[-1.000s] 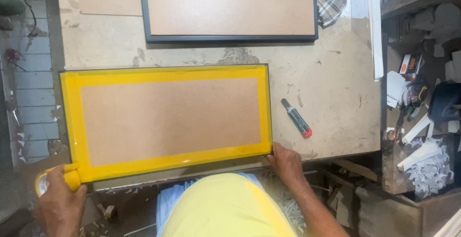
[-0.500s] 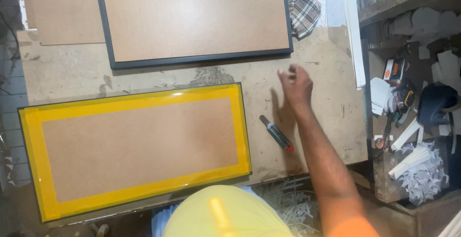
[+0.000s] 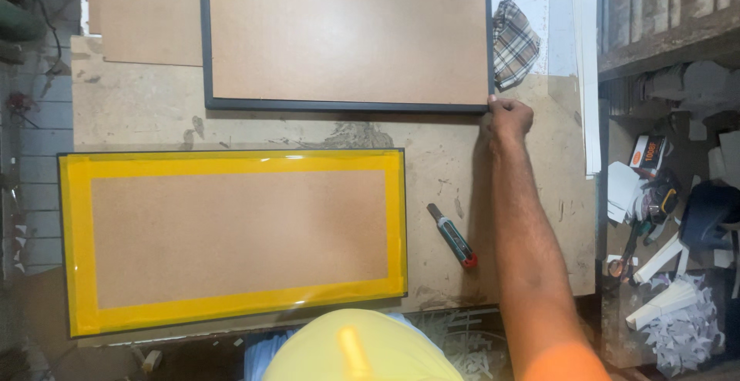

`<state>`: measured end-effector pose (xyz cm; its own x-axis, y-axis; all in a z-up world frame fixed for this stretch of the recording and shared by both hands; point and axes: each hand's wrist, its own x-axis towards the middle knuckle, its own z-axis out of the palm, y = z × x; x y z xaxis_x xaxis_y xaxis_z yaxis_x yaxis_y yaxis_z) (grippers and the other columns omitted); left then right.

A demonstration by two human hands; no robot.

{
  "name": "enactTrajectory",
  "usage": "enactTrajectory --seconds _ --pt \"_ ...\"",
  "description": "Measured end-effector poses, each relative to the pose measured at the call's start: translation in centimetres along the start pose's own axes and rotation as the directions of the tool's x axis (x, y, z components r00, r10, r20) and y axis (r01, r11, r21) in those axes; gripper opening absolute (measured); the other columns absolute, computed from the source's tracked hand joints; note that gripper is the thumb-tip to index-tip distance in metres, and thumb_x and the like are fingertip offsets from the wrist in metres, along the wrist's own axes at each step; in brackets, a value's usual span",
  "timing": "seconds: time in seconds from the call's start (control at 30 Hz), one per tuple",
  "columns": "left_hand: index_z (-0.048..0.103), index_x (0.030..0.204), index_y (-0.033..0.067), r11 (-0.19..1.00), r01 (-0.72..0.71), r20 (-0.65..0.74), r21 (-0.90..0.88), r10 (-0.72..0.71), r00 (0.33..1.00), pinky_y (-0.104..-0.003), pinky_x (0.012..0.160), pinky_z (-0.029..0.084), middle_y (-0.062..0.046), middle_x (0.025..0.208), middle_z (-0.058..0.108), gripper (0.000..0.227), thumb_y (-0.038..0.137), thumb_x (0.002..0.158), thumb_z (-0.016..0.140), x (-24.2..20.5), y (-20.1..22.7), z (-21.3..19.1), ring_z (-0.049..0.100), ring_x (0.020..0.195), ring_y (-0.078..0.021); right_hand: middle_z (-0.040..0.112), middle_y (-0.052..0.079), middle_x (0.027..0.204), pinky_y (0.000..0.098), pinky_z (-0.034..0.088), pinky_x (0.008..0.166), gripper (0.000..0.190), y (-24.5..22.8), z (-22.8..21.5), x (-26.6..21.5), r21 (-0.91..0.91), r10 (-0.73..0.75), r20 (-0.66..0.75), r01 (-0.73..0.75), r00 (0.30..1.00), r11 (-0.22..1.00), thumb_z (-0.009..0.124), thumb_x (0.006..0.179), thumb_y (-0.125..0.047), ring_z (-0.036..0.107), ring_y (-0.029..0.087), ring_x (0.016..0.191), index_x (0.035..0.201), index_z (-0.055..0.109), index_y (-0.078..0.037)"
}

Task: The person applies yellow tape to the edges of rectangular frames on a workbench. They smooth the tape along the perimeter and use a utility knife to trim the excess tape at the corners. The process is repeated for multiple frames.

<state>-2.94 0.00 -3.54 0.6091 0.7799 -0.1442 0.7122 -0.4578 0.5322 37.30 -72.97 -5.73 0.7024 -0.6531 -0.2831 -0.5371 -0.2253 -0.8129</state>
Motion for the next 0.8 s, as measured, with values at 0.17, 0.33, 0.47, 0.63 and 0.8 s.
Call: enactTrajectory --seconds 0.17,0.33,0.47,0.63,0.8 --pt "0.047 0.125 -0.0021 0.996 0.004 -0.043 -0.09 -0.008 0.999 -0.033 0.085 0.057 -0.019 0.111 0.068 0.046 0.002 0.095 0.082 1.6 -1.2 0.7 0.069 0.096 -0.0232 0.068 0.009 0.1 0.0357 0.063 0.067 0.037 -3.3 -3.0 -8.8 0.478 0.175 0.253 -0.28 0.952 0.832 0.065 0.096 -0.033 0.066 0.018 0.082 0.119 0.065 -0.004" --pt "0.046 0.123 -0.0027 0.978 -0.038 -0.105 -0.203 0.017 0.994 -0.031 0.084 0.057 -0.018 0.109 0.069 0.044 -0.001 0.098 0.082 2.6 -3.4 -1.2 0.069 0.095 -0.0203 0.064 0.005 0.1 0.0351 0.058 0.071 0.038 -3.0 -3.4 -18.6 0.588 0.014 0.5 -0.351 0.866 0.729 0.062 0.102 -0.032 0.064 0.019 0.085 0.127 0.056 -0.004" --pt "0.046 0.122 -0.0032 0.931 -0.118 -0.115 -0.345 0.083 0.99 -0.029 0.083 0.057 -0.016 0.108 0.07 0.042 -0.004 0.101 0.082 4.1 -0.9 -2.6 0.069 0.094 -0.0181 0.059 0.007 0.108 0.0334 0.056 0.085 0.034 -3.9 -0.8 -25.0 0.593 -0.129 0.536 -0.263 0.834 0.761 0.068 0.111 -0.017 0.059 0.016 0.095 0.135 0.054 0.003" --pt "0.042 0.124 -0.0038 0.829 -0.344 -0.127 -0.44 0.322 0.938 -0.028 0.087 0.057 -0.015 0.106 0.07 0.046 -0.007 0.1 0.081 5.4 5.3 -3.1 0.07 0.098 -0.0164 0.068 0.011 0.12 0.0357 0.059 0.092 0.044 -6.9 -0.9 -32.2 0.588 -0.076 0.563 -0.334 0.823 0.737 0.065 0.093 -0.01 0.069 0.019 0.107 0.134 0.053 0.0" --pt "0.034 0.135 -0.0034 0.685 -0.259 -0.03 -0.681 0.327 0.944 -0.032 0.098 0.063 -0.02 0.119 0.066 0.049 -0.005 0.11 0.077 4.6 6.5 -3.8 0.072 0.105 -0.0211 0.067 0.01 0.12 0.0346 0.058 0.093 0.045 -4.1 -5.3 -34.8 0.537 -0.087 0.591 -0.311 0.802 0.784 0.067 0.094 -0.013 0.068 0.017 0.109 0.134 0.055 0.002"
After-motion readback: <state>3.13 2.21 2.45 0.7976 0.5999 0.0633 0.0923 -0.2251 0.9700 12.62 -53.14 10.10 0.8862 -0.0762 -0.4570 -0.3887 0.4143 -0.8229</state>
